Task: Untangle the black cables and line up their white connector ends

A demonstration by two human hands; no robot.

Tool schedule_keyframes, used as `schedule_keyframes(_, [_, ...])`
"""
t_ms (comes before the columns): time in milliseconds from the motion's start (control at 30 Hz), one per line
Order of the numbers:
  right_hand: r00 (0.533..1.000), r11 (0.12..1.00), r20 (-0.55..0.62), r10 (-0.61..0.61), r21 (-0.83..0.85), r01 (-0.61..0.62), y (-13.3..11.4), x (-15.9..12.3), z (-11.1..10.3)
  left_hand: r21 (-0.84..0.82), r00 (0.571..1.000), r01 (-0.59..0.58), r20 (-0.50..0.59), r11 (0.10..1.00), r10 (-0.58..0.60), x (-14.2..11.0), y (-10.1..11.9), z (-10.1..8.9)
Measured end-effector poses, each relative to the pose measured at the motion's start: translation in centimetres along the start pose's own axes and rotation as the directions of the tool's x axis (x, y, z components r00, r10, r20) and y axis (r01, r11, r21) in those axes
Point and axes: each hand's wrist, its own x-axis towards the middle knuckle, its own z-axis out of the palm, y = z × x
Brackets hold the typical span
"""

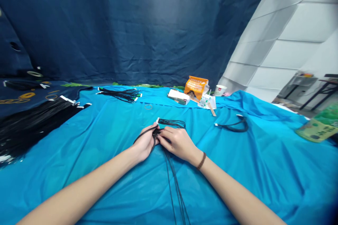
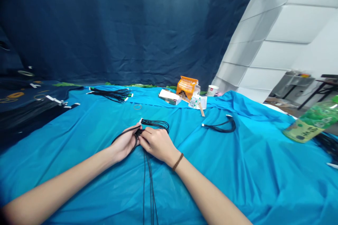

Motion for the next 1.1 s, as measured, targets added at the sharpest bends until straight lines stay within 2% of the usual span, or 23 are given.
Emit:
schedule_keyframes(100, [0.999, 0.999, -0.039, 0.03, 0.043, -0.029, 0.0, 0.0, -0.2, -0.039, 1.0, 0.02, -0.017, 0.999, -0.021, 0.0, 0.1, 0.1])
schedule_keyframes(200, [0.988, 0.98, -0.124, 0.096, 0.183, -0.072, -0.2, 0.1, -0.6, -0.048, 0.999, 0.033, -0.011, 0.998, -0.034, 0.1, 0.2, 0.2])
schedule_keyframes(267, [0.958, 0.943, -0.221, 0.183, 0.316, -0.107, -0.3, 0.3, -0.9, -0.054, 0.998, 0.055, 0.016, 0.997, -0.054, 0.2, 0.3, 0.2])
schedule_keyframes(333, [0.898, 0.863, -0.289, 0.331, 0.478, -0.165, -0.2, 0.5, -1.3, -0.059, 0.996, 0.084, 0.031, 0.995, -0.082, 0.2, 0.4, 0.1])
schedule_keyframes(400, [0.814, 0.721, -0.289, 0.504, 0.66, -0.212, 0.2, 0.7, -1.8, -0.059, 0.995, 0.102, 0.012, 0.993, -0.101, 0.2, 0.5, 0.2])
schedule_keyframes(467, [0.715, 0.527, -0.249, 0.653, 0.827, -0.194, 0.7, 0.9, -2.4, -0.053, 0.995, 0.099, -0.016, 0.994, -0.1, 0.1, 0.7, 0.2])
schedule_keyframes(567, [0.564, 0.23, -0.169, 0.808, 0.973, -0.038, 1.9, 1.1, -3.4, -0.051, 0.996, 0.083, -0.012, 0.995, -0.084, 0.0, 1.0, 0.4])
schedule_keyframes(633, [0.498, 0.075, -0.103, 0.861, 0.994, 0.075, 2.7, 1.1, -4.1, -0.06, 0.997, 0.076, -0.012, 0.995, -0.077, 0.0, 1.1, 0.4])
schedule_keyframes(733, [0.466, -0.056, -0.037, 0.884, 0.981, 0.186, 3.7, 0.8, -4.9, -0.073, 0.998, 0.062, -0.019, 0.995, -0.063, 0.1, 1.2, 0.4])
schedule_keyframes(867, [0.435, -0.12, -0.004, 0.9, 0.959, 0.256, 4.5, 0.5, -5.5, -0.079, 0.999, 0.038, -0.02, 0.996, -0.039, 0.2, 1.3, 0.2])
schedule_keyframes(933, [0.423, -0.135, 0.01, 0.906, 0.954, 0.267, 4.8, 0.3, -5.7, -0.08, 0.999, 0.038, -0.016, 0.996, -0.039, 0.2, 1.3, 0.2])
schedule_keyframes(1100, [0.447, -0.111, -0.023, 0.894, 0.956, 0.271, 5.2, 0.1, -6.1, -0.087, 0.999, 0.052, -0.009, 0.995, -0.053, 0.2, 1.4, 0.4])
